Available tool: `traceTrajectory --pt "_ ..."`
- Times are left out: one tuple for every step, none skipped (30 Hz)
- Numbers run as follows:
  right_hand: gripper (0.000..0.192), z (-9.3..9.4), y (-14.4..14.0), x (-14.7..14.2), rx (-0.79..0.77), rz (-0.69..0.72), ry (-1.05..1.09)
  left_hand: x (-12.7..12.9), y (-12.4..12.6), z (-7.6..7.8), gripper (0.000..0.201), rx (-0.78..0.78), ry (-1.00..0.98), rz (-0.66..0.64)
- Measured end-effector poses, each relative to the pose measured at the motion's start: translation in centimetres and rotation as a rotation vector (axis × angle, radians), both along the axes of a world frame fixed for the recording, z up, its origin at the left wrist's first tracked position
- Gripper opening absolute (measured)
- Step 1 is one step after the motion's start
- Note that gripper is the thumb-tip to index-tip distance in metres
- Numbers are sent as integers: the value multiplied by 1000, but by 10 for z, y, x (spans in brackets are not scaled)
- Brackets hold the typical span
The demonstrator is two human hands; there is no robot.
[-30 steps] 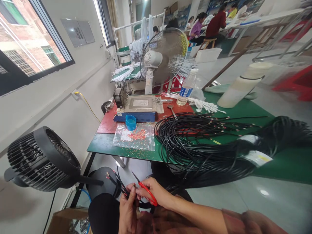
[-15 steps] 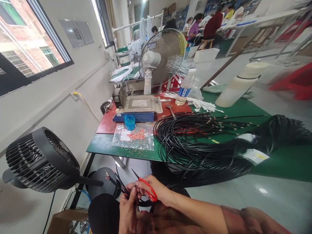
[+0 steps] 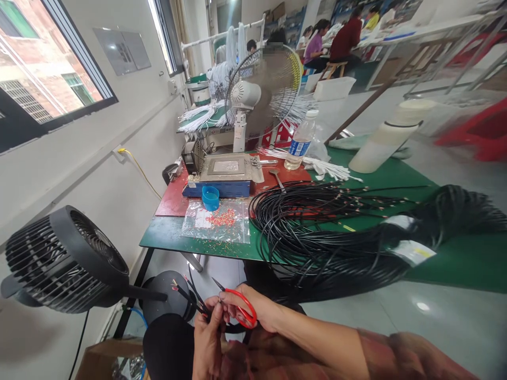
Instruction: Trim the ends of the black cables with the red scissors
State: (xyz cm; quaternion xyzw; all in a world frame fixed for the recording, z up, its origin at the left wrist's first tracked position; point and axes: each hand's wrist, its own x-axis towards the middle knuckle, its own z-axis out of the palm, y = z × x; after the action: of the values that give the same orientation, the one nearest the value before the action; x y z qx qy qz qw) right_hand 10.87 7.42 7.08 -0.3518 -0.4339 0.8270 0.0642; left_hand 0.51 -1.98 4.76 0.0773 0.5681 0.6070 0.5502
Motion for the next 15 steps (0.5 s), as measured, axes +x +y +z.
traceTrajectory --pt "46 0 0 0 -2 4 -6 0 0 0 18 1 -3 2" --pt "45 0 1 1 0 6 -7 0 0 0 18 2 -8 4" --pt "43 0 1 1 6 4 -1 1 1 0 17 4 -13 7" --pt "42 0 1 1 11 1 12 2 1 1 17 9 -17 9" --pt "41 -1 1 1 16 -3 25 2 2 1 16 17 -23 8" --pt "41 -1 0 1 19 -9 36 3 2 2 15 23 -29 6" --pt "41 -1 -1 1 23 -17 41 3 3 2 14 28 -36 4" --pt "41 -1 -2 1 29 -26 45 4 3 3 14 31 -42 6" --pt "42 -2 -4 0 39 -39 48 4 3 4 13 31 -48 11" --pt "43 -3 -5 0 54 -55 52 4 3 4 13 29 -55 17" --pt "44 -4 -6 0 70 -70 57 4 3 5 13 24 -61 26" --pt "44 -5 -7 -1 81 -83 64 5 3 5 13 18 -66 33" --pt "44 -6 -8 -1 90 -91 70 5 3 6 13 15 -68 38" --pt "44 -7 -8 -1 97 -96 76 5 3 6 13 14 -70 39" --pt "44 -8 -9 -1 101 -96 81 5 3 7 13 17 -69 37"
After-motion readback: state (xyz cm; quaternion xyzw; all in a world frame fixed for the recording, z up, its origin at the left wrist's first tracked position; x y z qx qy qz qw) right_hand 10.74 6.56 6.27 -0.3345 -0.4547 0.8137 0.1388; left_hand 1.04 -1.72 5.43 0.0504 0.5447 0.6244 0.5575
